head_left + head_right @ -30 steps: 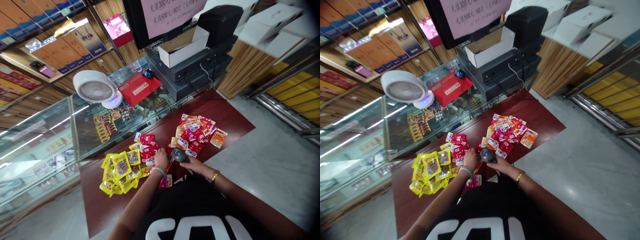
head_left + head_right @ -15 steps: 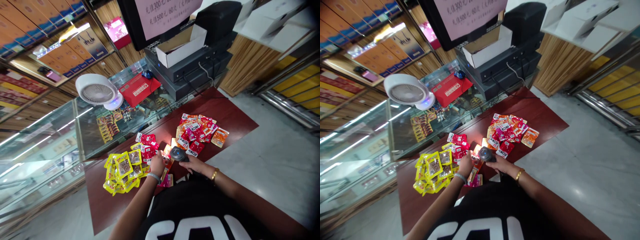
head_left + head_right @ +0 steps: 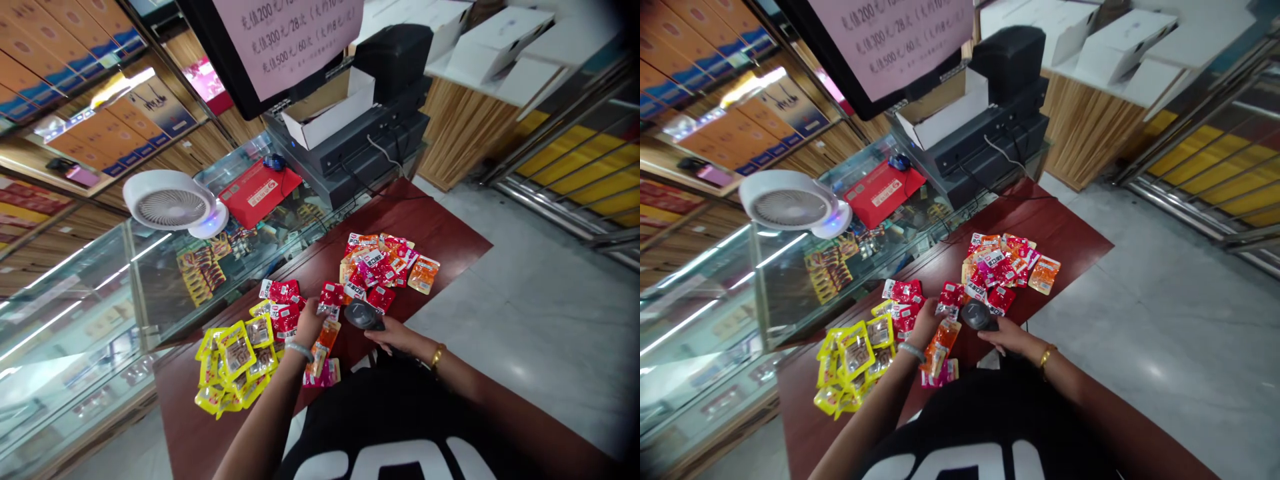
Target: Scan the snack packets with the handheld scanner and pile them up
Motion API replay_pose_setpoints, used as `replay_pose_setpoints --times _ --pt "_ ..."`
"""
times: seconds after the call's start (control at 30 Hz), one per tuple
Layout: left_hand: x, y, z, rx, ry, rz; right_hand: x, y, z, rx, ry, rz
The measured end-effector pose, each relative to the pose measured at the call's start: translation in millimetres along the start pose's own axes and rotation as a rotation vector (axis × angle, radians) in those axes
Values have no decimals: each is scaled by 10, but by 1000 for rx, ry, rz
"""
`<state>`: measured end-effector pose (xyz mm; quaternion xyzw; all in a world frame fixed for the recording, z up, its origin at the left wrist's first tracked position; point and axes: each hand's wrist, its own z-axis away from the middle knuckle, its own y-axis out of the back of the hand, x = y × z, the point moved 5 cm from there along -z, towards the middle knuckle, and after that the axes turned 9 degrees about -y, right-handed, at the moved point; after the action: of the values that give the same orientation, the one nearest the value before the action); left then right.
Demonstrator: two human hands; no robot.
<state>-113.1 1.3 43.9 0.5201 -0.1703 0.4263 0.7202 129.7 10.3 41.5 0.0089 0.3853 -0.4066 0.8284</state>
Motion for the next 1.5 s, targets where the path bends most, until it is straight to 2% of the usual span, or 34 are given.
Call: replay_pose_setpoints --times 0.07,0.2,0.27,0.33,0.43,0.53,0.6,0.7,0.8,0.9,1.13,1.3,1.5 --pt "196 -237 -248 -13 -32 177 15 47 34 24 13 -20" --pt "608 -622 -642 -129 -34 431 -4 145 107 81 52 -49" --pt "753 -644 -763 -173 -84 482 -24 186 134 106 59 -59" --pt "787 -513 -807 -163 -154 440 -45 209 148 123 58 -64" --pt "596 -145 -655 -65 -170 119 -65 186 145 118 42 -55" --pt "270 127 -210 -36 -62 -367 -60 103 131 88 21 -36" --pt "97 152 165 -47 -15 -591 -46 27 123 63 7 -14" --pt "-56 -12 618 -64 -25 -738 -6 -80 106 27 -17 31" --pt "-149 -198 794 -58 -39 -771 55 -134 80 9 -54 76" --pt "-218 -268 773 -59 -30 -771 124 -119 68 7 -88 117" --pt "-207 -159 611 -37 9 -705 239 52 113 43 -82 140" --pt "-194 -82 439 -92 56 -620 254 161 121 49 -83 161" --pt "-120 -95 333 -156 17 -544 114 83 103 -20 -71 191"
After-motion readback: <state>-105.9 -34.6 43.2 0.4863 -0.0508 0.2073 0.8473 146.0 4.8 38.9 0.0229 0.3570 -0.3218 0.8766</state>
